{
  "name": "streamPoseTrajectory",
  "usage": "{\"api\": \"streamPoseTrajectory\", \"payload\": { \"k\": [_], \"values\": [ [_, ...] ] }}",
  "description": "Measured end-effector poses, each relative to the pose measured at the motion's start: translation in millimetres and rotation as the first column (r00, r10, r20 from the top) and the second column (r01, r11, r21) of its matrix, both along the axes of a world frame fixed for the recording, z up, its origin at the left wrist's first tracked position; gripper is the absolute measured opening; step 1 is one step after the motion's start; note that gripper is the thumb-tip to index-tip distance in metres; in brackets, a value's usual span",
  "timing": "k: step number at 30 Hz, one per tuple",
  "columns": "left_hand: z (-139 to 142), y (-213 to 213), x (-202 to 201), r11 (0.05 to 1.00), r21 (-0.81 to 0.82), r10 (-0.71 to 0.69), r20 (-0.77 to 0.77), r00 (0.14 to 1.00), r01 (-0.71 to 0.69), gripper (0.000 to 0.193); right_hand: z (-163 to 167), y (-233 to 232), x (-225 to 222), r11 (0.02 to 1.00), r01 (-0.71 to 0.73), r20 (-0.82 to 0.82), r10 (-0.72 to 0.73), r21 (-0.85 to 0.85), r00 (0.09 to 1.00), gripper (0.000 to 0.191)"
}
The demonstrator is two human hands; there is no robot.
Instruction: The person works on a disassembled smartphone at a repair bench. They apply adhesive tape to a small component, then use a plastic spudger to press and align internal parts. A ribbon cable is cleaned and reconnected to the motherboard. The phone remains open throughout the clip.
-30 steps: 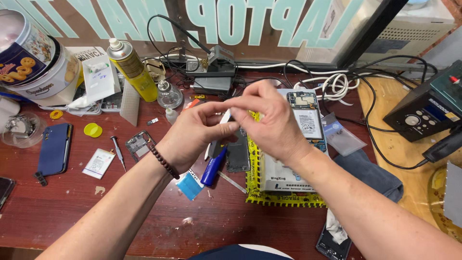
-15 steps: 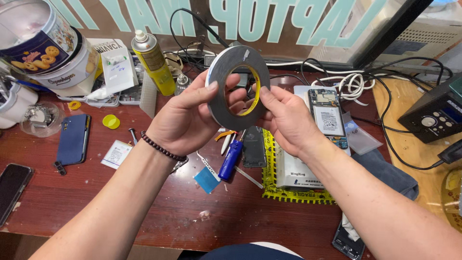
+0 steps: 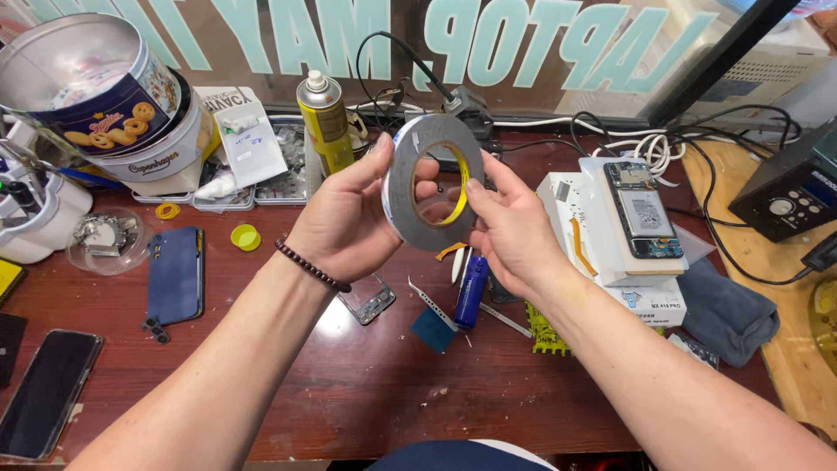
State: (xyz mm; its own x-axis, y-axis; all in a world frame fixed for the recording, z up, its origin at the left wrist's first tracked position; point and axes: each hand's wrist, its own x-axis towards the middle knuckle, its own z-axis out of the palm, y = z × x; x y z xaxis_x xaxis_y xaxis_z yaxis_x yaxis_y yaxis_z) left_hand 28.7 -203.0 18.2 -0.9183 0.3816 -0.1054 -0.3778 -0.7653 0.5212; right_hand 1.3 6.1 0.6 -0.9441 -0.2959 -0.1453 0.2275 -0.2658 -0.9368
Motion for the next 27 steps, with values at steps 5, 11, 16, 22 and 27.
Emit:
{"api": "streamPoseTrajectory", "payload": {
  "k": [5,11,16,22,27],
  "values": [
    [0,-45,13,0.977,-0.098,-0.196,-0.048,0.98,0.19,0.034,10,-19,13,0.984,-0.091,-0.189,0.12,0.156,0.975,0.048],
    [-17,-47,15,0.947,-0.282,-0.163,-0.015,0.987,0.152,0.02,20,-44,24,0.781,0.13,-0.577,0.326,0.611,0.749,0.042],
    [-19,-34,12,0.896,-0.432,-0.099,0.028,0.995,0.101,0.02,17,-43,27,0.725,0.287,-0.734,0.425,0.626,0.53,0.039],
    [-11,-40,9,0.854,-0.52,-0.011,-0.03,0.999,-0.006,0.015,-3,-24,8,0.871,-0.063,-0.371,0.272,0.488,0.888,0.033],
    [-10,-47,11,0.76,-0.636,-0.158,0.018,0.987,0.133,0.03,-35,-14,18,0.923,-0.112,-0.361,0.254,0.369,0.897,0.029]
  ]
}}
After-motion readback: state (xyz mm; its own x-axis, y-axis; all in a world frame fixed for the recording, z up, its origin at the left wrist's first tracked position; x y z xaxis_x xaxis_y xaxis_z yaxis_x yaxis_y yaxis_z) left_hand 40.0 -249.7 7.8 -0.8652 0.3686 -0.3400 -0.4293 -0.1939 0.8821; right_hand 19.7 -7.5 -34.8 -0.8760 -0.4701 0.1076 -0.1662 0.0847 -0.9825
